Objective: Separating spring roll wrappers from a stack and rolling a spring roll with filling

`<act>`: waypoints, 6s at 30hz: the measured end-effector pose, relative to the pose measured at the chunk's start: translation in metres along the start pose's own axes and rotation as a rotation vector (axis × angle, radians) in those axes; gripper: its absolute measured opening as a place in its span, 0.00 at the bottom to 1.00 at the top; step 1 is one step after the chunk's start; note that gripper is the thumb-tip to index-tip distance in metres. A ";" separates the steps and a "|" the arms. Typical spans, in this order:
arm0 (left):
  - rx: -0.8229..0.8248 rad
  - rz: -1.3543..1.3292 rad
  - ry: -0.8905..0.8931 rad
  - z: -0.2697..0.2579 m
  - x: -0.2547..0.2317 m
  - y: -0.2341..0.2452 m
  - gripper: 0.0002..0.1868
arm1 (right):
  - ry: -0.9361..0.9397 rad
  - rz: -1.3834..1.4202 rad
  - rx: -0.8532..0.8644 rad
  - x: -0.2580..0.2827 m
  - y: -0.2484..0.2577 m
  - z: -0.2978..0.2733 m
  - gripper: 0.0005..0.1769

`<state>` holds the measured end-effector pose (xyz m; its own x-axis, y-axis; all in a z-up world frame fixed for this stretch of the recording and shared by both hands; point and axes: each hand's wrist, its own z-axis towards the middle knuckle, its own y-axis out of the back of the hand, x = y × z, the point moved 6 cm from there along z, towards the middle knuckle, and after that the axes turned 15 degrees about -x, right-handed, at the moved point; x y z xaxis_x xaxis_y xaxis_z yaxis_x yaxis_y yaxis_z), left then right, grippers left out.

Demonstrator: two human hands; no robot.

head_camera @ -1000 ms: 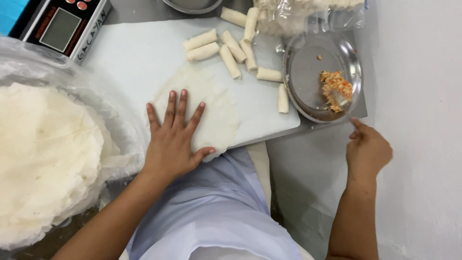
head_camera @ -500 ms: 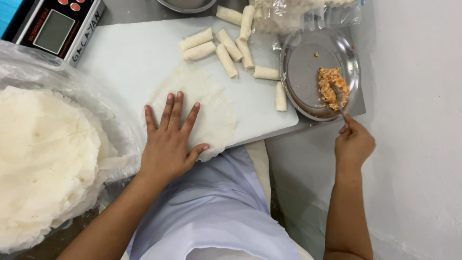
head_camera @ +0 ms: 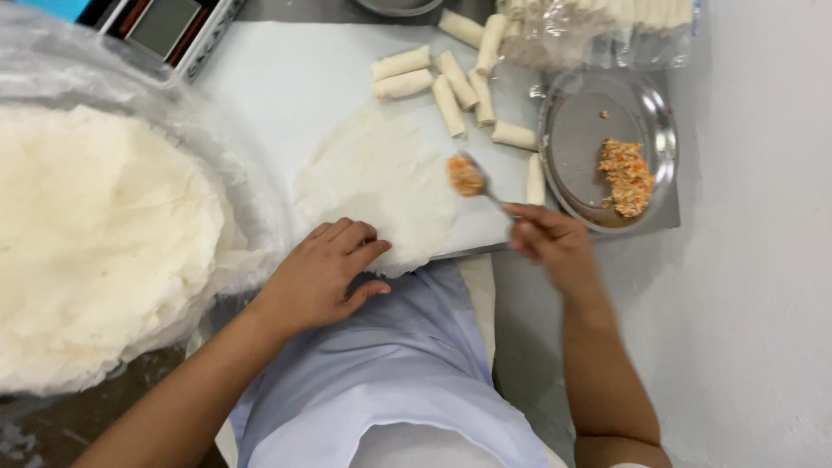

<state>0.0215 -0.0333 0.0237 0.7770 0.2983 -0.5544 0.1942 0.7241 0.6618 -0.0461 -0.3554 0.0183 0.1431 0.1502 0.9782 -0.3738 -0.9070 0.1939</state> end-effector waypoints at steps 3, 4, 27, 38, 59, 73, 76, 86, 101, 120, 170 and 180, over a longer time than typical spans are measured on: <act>-0.046 0.024 -0.092 -0.004 0.002 -0.004 0.11 | 0.428 -0.338 0.063 0.038 -0.061 -0.011 0.18; -0.116 0.039 -0.137 -0.004 0.002 -0.004 0.11 | 0.706 -0.677 0.104 0.059 -0.080 -0.018 0.24; -0.256 0.364 -0.232 0.052 0.018 -0.023 0.14 | 0.995 -0.879 -0.059 0.014 -0.144 0.008 0.22; -0.261 0.395 -0.117 0.033 0.017 -0.012 0.09 | 0.659 -0.636 -0.258 0.026 -0.101 0.020 0.24; -0.157 0.359 0.024 0.008 -0.001 -0.029 0.25 | 0.771 -0.344 0.040 0.067 -0.154 0.045 0.06; -0.084 0.260 0.077 0.013 0.006 -0.030 0.30 | 0.984 -0.974 -0.218 0.086 -0.201 0.200 0.40; -0.057 0.283 0.089 0.015 0.003 -0.024 0.35 | 0.980 -0.941 -0.052 0.094 -0.198 0.208 0.34; 0.025 0.216 0.205 0.023 0.004 -0.015 0.44 | 0.940 -0.879 0.252 0.055 -0.163 0.095 0.50; -0.016 0.133 0.096 0.013 0.018 -0.015 0.36 | 0.997 -0.567 0.239 0.006 -0.142 0.032 0.45; -0.348 0.297 0.219 0.062 0.049 -0.002 0.06 | 0.814 -0.477 0.033 0.058 -0.161 0.047 0.06; -0.534 -0.359 0.960 -0.016 0.019 0.197 0.05 | 0.680 -0.178 0.367 0.145 -0.228 0.023 0.50; -0.258 -0.315 0.689 0.042 0.022 0.090 0.04 | 0.528 -0.123 0.062 0.129 -0.135 0.046 0.10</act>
<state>0.0813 0.0119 0.0926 0.1479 0.3120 -0.9385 0.1333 0.9340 0.3315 0.0653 -0.2317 0.1145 -0.3031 0.4195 0.8557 -0.3266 -0.8892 0.3202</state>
